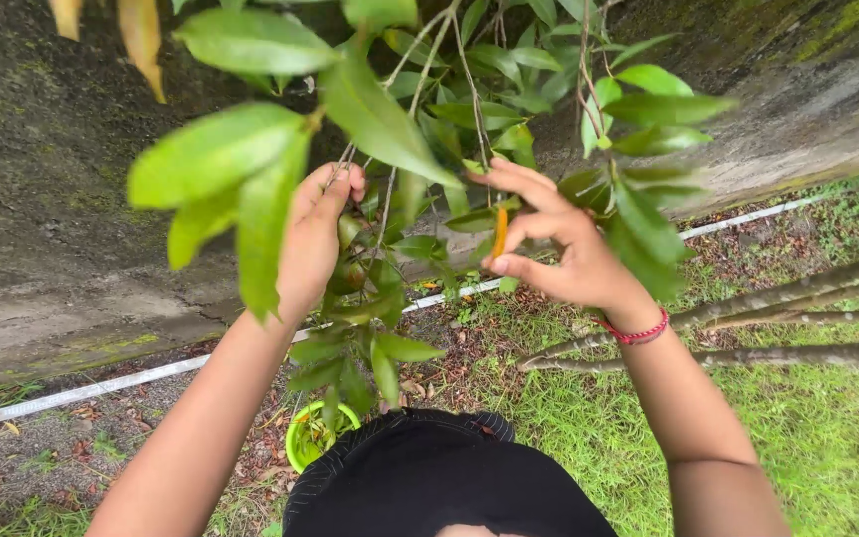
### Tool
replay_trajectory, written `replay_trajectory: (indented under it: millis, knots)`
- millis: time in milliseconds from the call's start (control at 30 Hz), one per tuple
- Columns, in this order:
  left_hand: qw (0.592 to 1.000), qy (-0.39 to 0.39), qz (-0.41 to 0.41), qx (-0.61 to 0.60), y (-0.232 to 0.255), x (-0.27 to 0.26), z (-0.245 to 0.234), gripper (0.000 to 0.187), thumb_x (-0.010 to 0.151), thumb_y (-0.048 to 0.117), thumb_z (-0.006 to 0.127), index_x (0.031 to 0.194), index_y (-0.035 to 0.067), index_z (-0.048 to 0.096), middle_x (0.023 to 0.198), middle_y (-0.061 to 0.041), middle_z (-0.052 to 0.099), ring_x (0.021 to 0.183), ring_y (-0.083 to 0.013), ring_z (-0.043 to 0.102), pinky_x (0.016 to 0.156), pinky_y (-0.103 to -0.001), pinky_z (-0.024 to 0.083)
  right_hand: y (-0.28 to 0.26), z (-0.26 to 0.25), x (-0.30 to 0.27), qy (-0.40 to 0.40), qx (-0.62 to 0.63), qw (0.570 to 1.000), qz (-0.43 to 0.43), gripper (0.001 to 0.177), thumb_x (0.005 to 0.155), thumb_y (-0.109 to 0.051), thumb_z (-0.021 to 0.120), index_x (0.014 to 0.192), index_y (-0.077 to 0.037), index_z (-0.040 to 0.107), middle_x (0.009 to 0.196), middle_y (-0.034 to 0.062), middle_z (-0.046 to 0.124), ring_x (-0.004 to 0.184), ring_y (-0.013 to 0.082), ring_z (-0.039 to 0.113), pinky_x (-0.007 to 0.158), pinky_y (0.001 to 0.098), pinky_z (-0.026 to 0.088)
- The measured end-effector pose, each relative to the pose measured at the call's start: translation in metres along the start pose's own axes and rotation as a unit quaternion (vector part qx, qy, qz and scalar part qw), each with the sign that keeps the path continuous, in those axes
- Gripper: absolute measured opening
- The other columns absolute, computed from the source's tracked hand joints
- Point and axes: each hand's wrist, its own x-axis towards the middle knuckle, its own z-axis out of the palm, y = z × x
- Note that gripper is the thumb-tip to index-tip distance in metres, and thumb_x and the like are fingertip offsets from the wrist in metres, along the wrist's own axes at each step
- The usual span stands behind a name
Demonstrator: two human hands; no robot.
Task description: Picking small leaves or fruits from a plant branch and collecting them in a small green bucket.
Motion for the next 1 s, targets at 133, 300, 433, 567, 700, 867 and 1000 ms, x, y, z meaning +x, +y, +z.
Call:
replay_trajectory:
  millis: [133,300,433,567,700,867,1000]
  knots:
    - [0.999,-0.020,-0.021,-0.017,0.021,-0.012,0.008,0.025,0.108,0.021,0.043,0.094,0.010,0.061,0.084,-0.003,0.054,0.065,-0.0080,0.048,0.068,-0.026,0.055,-0.028,0.001,0.006,-0.032,-0.043,0.998,-0.013,0.009,0.080,-0.006,0.079,0.081,-0.013,0.072,0.153,0.0220,0.047,0.149,0.0491,0.029,0.118,0.0737,0.016]
    - [0.997,-0.016,-0.045,-0.053,0.025,-0.020,0.008,0.022,0.107,0.022,0.046,0.098,0.010,0.062,0.084,-0.004,0.056,0.058,-0.0035,0.049,0.069,-0.028,0.061,0.008,0.016,-0.001,-0.026,-0.206,0.976,-0.058,0.027,0.078,0.012,0.064,0.086,-0.011,0.076,0.152,0.0182,0.049,0.145,0.0468,0.038,0.117,0.0626,0.033]
    - [0.997,-0.043,-0.047,-0.054,0.011,-0.019,0.008,0.022,0.105,0.020,0.047,0.091,0.013,0.063,0.088,-0.001,0.059,0.084,-0.0101,0.057,0.066,-0.025,0.056,-0.070,0.005,0.014,-0.089,-0.196,0.973,-0.077,0.018,0.085,0.005,0.062,0.090,-0.007,0.072,0.150,0.0287,0.046,0.144,0.0470,0.042,0.123,0.0562,0.032]
    - [0.996,-0.058,-0.013,-0.068,0.018,-0.024,0.005,0.020,0.105,0.024,0.049,0.091,0.014,0.059,0.088,0.002,0.056,0.083,-0.0085,0.052,0.072,-0.023,0.046,-0.079,0.027,0.036,0.023,-0.248,0.943,-0.222,0.017,0.086,0.002,0.062,0.091,-0.010,0.073,0.125,0.0234,0.057,0.117,0.0369,0.054,0.099,0.0487,0.041]
    - [0.997,0.015,-0.063,0.042,-0.003,-0.022,-0.004,0.035,0.100,0.013,0.048,0.065,0.017,0.049,0.058,0.005,0.042,0.053,-0.0094,0.033,0.053,-0.031,0.024,-0.080,0.043,0.065,0.124,-0.384,0.858,-0.317,0.010,0.093,-0.011,0.066,0.086,-0.017,0.067,0.121,0.0033,0.069,0.121,0.0276,0.060,0.097,0.0392,0.030]
    - [0.999,-0.014,-0.035,-0.032,0.019,-0.031,0.003,0.015,0.095,0.015,0.052,0.088,0.013,0.065,0.080,0.002,0.061,0.071,-0.0091,0.053,0.068,-0.026,0.043,-0.036,0.054,0.101,0.107,-0.282,0.899,-0.318,0.019,0.092,-0.027,0.049,0.084,-0.012,0.056,0.110,0.0105,0.072,0.114,0.0300,0.060,0.100,0.0437,0.034]
    - [0.996,0.030,-0.082,-0.023,-0.002,-0.019,0.003,0.008,0.094,0.013,0.063,0.100,0.011,0.067,0.105,0.000,0.069,0.098,-0.0122,0.061,0.093,-0.029,0.047,-0.013,0.051,0.101,0.022,-0.318,0.922,-0.220,0.027,0.084,-0.009,0.064,0.102,-0.011,0.044,0.140,0.0155,0.053,0.115,0.0283,0.058,0.075,0.0382,0.034]
